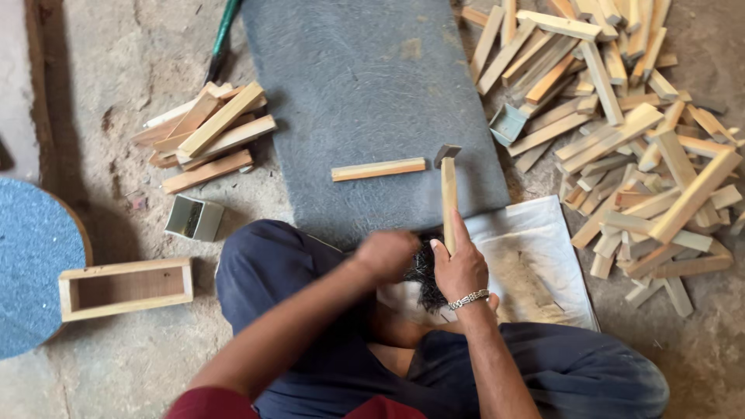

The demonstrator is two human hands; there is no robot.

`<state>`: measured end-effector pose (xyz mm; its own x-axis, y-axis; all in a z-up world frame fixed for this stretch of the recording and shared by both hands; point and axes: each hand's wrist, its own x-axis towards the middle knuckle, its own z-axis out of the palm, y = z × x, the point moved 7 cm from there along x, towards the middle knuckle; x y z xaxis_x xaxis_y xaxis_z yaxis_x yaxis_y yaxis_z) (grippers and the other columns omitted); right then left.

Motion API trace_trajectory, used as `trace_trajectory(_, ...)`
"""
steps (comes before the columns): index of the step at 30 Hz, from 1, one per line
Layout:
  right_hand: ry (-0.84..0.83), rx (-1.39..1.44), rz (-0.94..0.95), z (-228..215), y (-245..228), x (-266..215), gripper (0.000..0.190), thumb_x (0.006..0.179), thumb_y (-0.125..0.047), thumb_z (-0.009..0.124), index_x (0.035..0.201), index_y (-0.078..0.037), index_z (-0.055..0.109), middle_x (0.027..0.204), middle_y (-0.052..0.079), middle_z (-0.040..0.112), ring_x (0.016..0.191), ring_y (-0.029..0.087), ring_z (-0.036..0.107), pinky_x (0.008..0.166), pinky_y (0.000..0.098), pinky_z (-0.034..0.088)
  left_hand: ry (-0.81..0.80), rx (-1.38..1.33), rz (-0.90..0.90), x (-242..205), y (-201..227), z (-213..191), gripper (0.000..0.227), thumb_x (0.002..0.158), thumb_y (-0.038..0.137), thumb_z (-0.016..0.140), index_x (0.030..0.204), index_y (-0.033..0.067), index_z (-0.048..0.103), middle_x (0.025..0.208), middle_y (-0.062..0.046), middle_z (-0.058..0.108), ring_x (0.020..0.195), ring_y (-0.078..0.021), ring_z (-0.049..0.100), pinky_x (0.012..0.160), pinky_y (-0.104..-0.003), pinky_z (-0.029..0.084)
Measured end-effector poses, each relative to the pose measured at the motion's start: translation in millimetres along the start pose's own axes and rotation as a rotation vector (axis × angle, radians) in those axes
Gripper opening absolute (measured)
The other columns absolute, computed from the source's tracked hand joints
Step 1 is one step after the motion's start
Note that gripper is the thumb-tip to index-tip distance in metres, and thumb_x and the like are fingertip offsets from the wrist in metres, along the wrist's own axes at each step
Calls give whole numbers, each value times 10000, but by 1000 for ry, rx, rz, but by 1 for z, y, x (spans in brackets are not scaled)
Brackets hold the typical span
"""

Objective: The person sits on the floor and repeatedly hammers nails into small wooden slats. They pick up each slat, position a nail, strike it with a hammer, and then set the finished piece aside.

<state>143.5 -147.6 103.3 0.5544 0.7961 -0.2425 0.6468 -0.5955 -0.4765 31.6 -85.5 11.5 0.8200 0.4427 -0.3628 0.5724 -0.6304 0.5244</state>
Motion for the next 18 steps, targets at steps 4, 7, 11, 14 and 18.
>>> trace_trajectory(4, -18, 64, -84, 7, -13, -2, 734, 877, -257, 724, 1541, -215, 416, 1118, 245, 726, 984, 442, 705, 830, 507, 561, 200, 62, 162, 5, 24, 42, 233, 861, 157, 641, 1063, 58, 702, 1141, -161, 671, 1080, -330, 647, 897, -451, 540)
trace_trajectory(7, -49, 91, -29, 10, -6, -7, 726, 875, -268, 725, 1539, -233, 435, 1130, 234, 725, 998, 432, 705, 846, 495, 559, 250, 21, 191, 11, 16, 53, 181, 866, 157, 641, 1004, 64, 713, 1088, -148, 684, 1072, -338, 659, 914, -463, 531)
trace_trajectory(11, 25, 178, -50, 4, 5, -15, 729, 870, -254, 728, 1540, -195, 447, 1229, 219, 703, 1054, 425, 685, 872, 476, 543, 190, -96, 171, 12, 9, 52, 158, 848, 160, 642, 953, 76, 725, 1036, -149, 686, 1011, -359, 667, 860, -478, 530)
trace_trajectory(14, 103, 310, -130, -3, 12, -21, 705, 865, -222, 727, 1516, -146, 470, 1291, 218, 682, 1118, 384, 690, 898, 438, 549, 239, -156, 188, 5, 18, 36, 132, 859, 187, 652, 908, 88, 726, 995, -138, 690, 979, -356, 674, 827, -480, 538)
trace_trajectory(18, 136, 395, -125, -3, 20, -20, 699, 851, -197, 750, 1495, -122, 489, 1250, 209, 697, 1083, 352, 700, 883, 418, 547, 253, -329, 115, -9, 19, 22, 104, 897, 179, 666, 904, 89, 717, 948, -130, 707, 914, -364, 685, 774, -484, 547)
